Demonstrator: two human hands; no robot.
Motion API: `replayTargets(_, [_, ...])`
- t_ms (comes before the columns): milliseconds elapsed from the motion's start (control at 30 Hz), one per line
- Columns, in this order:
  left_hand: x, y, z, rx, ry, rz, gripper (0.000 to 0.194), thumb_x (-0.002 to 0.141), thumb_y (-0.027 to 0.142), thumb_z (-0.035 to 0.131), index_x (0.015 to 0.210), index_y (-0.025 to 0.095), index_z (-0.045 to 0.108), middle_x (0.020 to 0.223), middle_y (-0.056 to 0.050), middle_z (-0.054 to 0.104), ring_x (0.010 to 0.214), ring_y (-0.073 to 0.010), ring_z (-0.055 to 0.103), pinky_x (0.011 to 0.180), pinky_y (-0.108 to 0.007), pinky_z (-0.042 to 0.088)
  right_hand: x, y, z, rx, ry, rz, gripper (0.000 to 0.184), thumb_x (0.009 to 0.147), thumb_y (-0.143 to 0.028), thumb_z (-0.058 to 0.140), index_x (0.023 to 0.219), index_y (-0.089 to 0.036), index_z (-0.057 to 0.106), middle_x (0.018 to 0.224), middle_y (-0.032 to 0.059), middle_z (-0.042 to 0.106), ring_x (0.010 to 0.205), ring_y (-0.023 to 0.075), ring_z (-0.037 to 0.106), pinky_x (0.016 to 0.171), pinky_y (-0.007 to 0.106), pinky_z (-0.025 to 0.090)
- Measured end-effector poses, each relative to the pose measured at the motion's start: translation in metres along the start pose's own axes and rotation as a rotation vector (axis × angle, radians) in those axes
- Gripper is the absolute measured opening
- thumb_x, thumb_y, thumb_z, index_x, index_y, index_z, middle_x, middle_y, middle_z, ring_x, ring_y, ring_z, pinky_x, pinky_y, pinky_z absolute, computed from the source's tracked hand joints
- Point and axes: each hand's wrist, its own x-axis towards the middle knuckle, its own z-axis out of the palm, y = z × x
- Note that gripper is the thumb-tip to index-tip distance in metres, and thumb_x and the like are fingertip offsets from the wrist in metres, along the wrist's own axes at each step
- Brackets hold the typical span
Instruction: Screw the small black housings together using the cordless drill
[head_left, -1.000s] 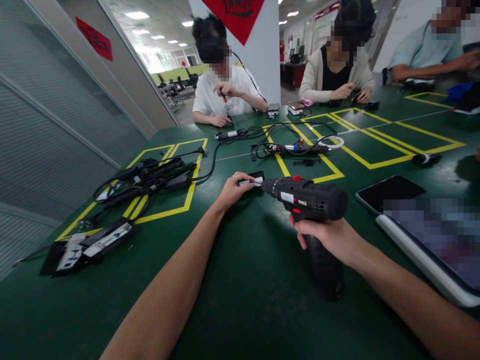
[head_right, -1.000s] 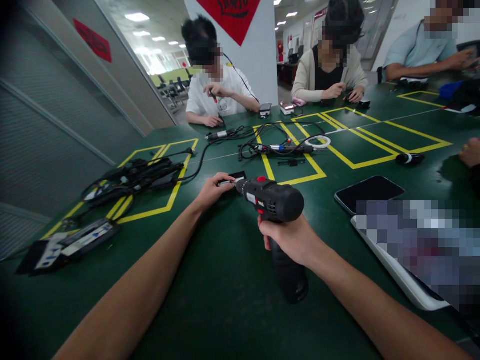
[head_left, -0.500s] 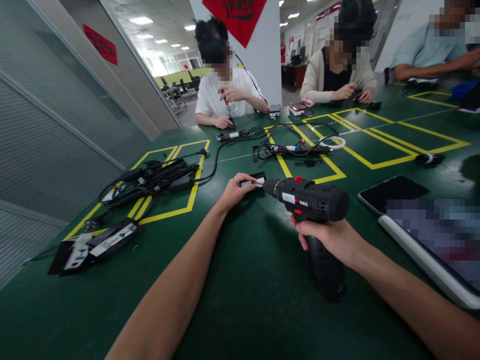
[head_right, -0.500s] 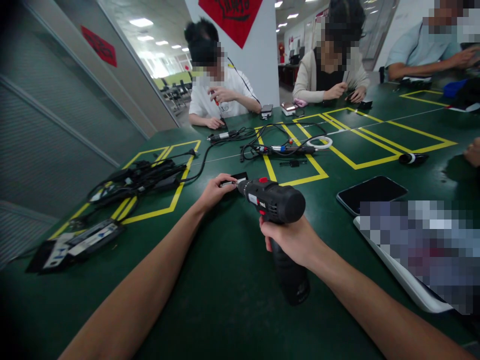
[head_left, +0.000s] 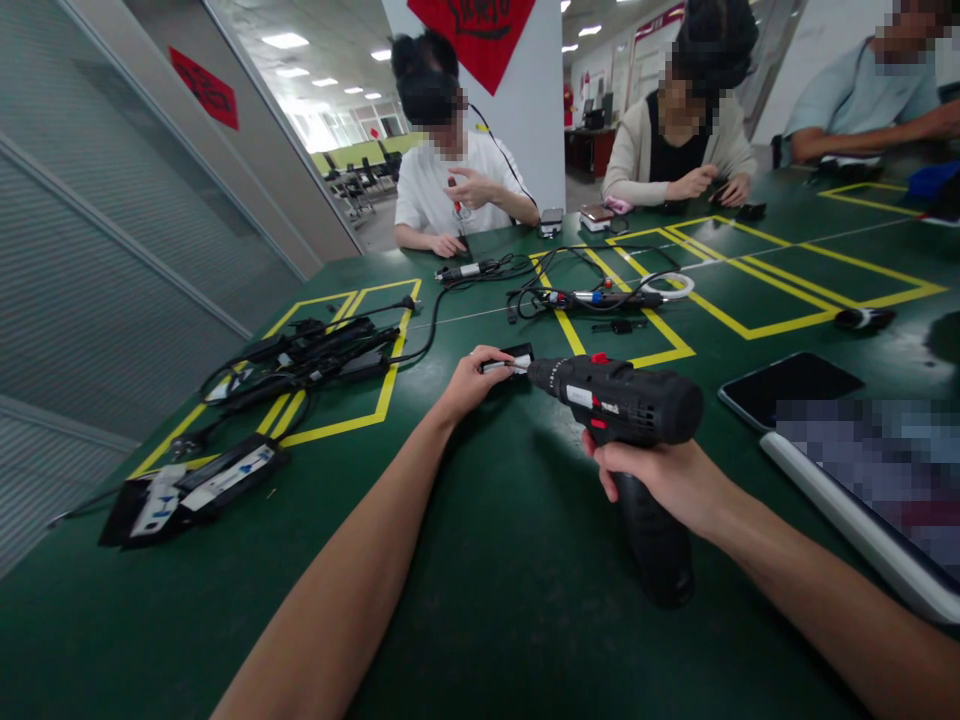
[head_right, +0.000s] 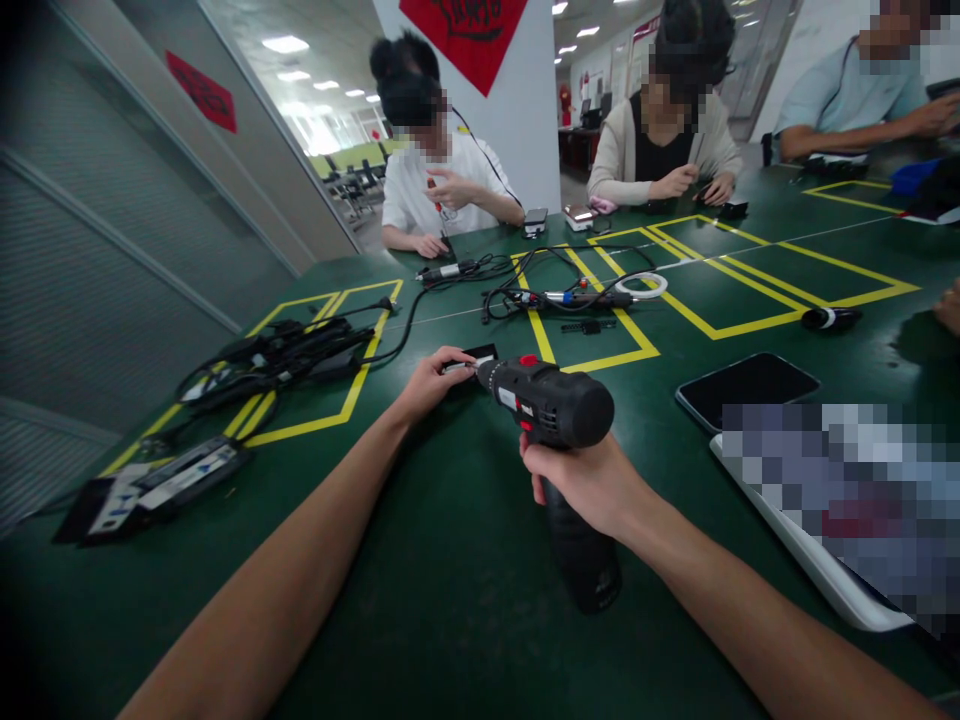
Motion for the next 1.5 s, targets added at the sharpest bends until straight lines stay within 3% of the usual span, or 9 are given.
replayTargets(200, [0.0011, -0.0022, 0.0006, -0.010, 0.002, 0.001, 0.024, 0.074, 0.036, 0.066, 0.092, 0.020, 0.068, 0.103, -0.004, 0.061, 0.099, -0.0195, 0.057, 0.094, -0.034, 0.042, -0.0005, 0.0005, 0.0004, -0.023, 0.004, 0.031, 0.005, 0.076, -0.020, 0.056, 0.079, -0.017, 0.058, 0.054, -0.0025, 0.056, 0.054, 0.0137, 0.054, 0.061, 0.030, 0.040])
replayTargets(700, [-0.0003, 0.0055, -0.0007, -0.002, -0.004, -0.015, 0.023, 0.074, 0.034, 0.064, 0.092, 0.020, 0.069, 0.103, -0.005, 0.061, 0.100, -0.0205, 0.057, 0.095, -0.035, 0.041, -0.0015, -0.0027, 0.0014, -0.050, -0.001, 0.019, 0.004, 0.075, -0.019, 0.055, 0.078, -0.018, 0.058, 0.056, -0.0017, 0.058, 0.056, 0.0147, 0.055, 0.063, 0.031, 0.041])
replayTargets(1500, [0.0015, -0.0006, 0.0006, -0.030, 0.016, -0.021, 0.023, 0.073, 0.036, 0.065, 0.090, 0.021, 0.069, 0.102, -0.004, 0.063, 0.104, -0.0216, 0.057, 0.100, -0.037, 0.039, -0.0011, 0.0005, 0.0009, -0.078, -0.010, 0.018, 0.006, 0.077, -0.022, 0.055, 0.079, -0.018, 0.059, 0.057, -0.0015, 0.058, 0.058, 0.0145, 0.055, 0.064, 0.031, 0.042])
